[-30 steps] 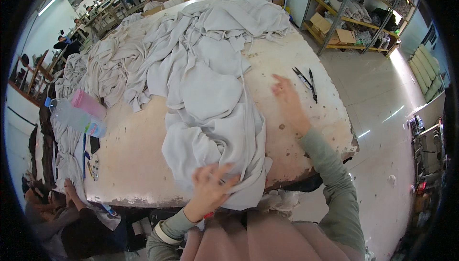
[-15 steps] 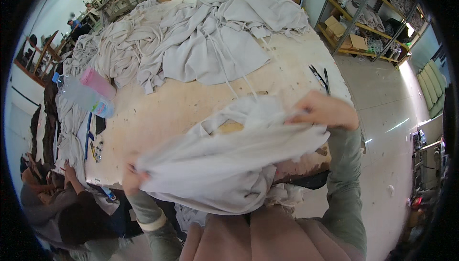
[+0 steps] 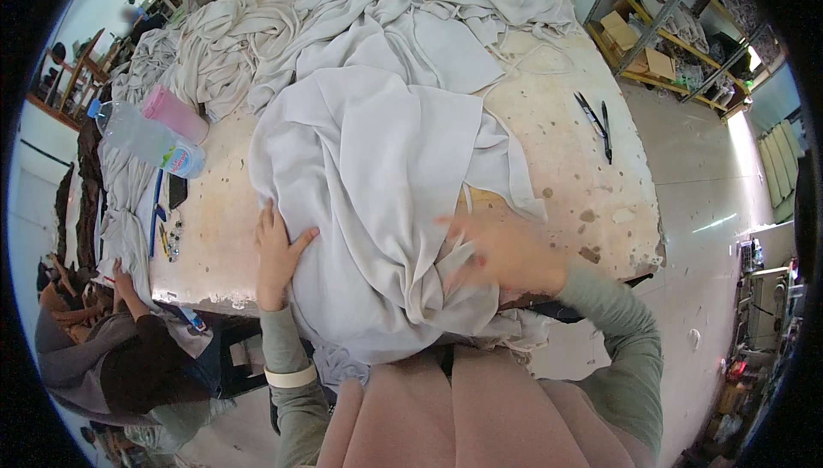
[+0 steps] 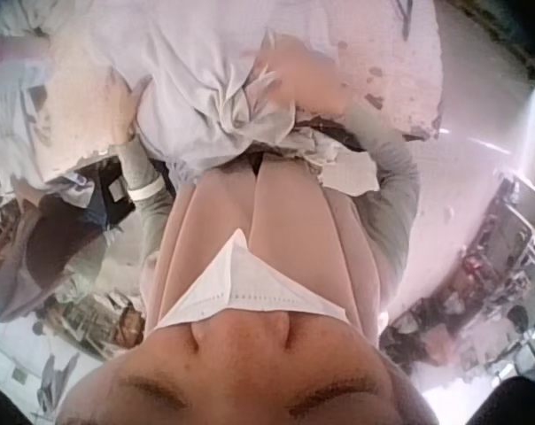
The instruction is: The person repairs a light-colored garment by hand, using scissors to trim threads, applying tape to secure sections, and marking the fabric with a pen. The garment is repeatedly folded and unfolded to access different areas for repair.
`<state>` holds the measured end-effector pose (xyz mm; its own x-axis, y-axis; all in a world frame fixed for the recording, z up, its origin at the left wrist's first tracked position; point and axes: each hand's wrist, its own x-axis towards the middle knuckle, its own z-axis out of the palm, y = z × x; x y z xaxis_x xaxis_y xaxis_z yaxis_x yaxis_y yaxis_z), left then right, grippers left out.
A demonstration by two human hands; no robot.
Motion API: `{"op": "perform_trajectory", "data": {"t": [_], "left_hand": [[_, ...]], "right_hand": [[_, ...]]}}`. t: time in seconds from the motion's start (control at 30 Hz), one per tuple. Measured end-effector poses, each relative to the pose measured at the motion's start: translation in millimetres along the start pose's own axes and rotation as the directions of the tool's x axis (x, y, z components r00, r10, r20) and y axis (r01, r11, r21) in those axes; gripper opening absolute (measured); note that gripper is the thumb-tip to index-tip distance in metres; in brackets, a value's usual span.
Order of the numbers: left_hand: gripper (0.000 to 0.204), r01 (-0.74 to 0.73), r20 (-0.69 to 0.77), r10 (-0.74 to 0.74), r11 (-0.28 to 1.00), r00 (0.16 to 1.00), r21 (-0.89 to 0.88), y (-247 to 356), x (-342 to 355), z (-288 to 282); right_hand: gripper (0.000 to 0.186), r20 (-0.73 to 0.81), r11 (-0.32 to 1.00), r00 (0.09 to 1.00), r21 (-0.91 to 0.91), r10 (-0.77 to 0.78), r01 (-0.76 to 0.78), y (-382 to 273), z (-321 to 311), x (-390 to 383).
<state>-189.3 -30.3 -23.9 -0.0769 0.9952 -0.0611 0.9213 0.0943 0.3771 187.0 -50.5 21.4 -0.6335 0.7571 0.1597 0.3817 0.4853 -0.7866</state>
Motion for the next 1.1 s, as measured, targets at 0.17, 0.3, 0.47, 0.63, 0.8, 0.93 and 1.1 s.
{"op": "perform_trajectory", "data": {"t": [0.17, 0.3, 0.47, 0.63, 0.8, 0.93, 1.1], "left_hand": [[0.058, 0.08, -0.297, -0.202, 0.923, 0.933, -0.377, 15.4, 6.4, -14.9], [0.049, -0.162, -0.333, -0.215, 0.562, 0.918, -0.811, 34.3, 25.6, -86.4], [0.046, -0.175, -0.173, 0.053, 0.025, 0.983, -0.984, 70.9, 85.1, -104.7], [0.036, -0.222, -0.251, 0.08, 0.756, 0.965, -0.615, 58.2, 75.4, -55.7], [0.028, -0.272, -0.09, 0.266, 0.806, 0.96, -0.526, 80.0, 3.0, 5.4], [0.021, -0.725, -0.033, 0.724, 0.689, 0.689, -0.003, 114.1, -26.3, 31.2], [0.018, 0.092, 0.083, -0.058, 0.858, 0.995, -0.505, 90.5, 11.7, -44.1]], "right_hand": [[0.04, 0.224, 0.997, 0.974, -0.078, 0.012, 0.006, 25.8, -9.1, 2.2], [0.032, -0.228, 0.722, 0.859, 0.659, 0.459, -0.211, 38.8, -98.6, 0.8], [0.039, -0.592, 0.68, 0.641, 0.718, 0.489, 0.145, 50.9, -140.9, 32.5], [0.046, -0.653, 0.912, 0.64, 0.343, 0.404, -0.226, 69.3, -87.9, 24.5], [0.045, -0.365, 0.977, 0.914, -0.047, 0.176, -0.207, 70.7, -24.3, 9.7], [0.037, -0.488, 0.883, 0.873, -0.411, -0.002, -0.228, 84.0, -17.8, 25.4], [0.028, -0.475, 0.891, 0.88, -0.396, 0.008, -0.222, 89.0, -71.4, 26.0]]}}
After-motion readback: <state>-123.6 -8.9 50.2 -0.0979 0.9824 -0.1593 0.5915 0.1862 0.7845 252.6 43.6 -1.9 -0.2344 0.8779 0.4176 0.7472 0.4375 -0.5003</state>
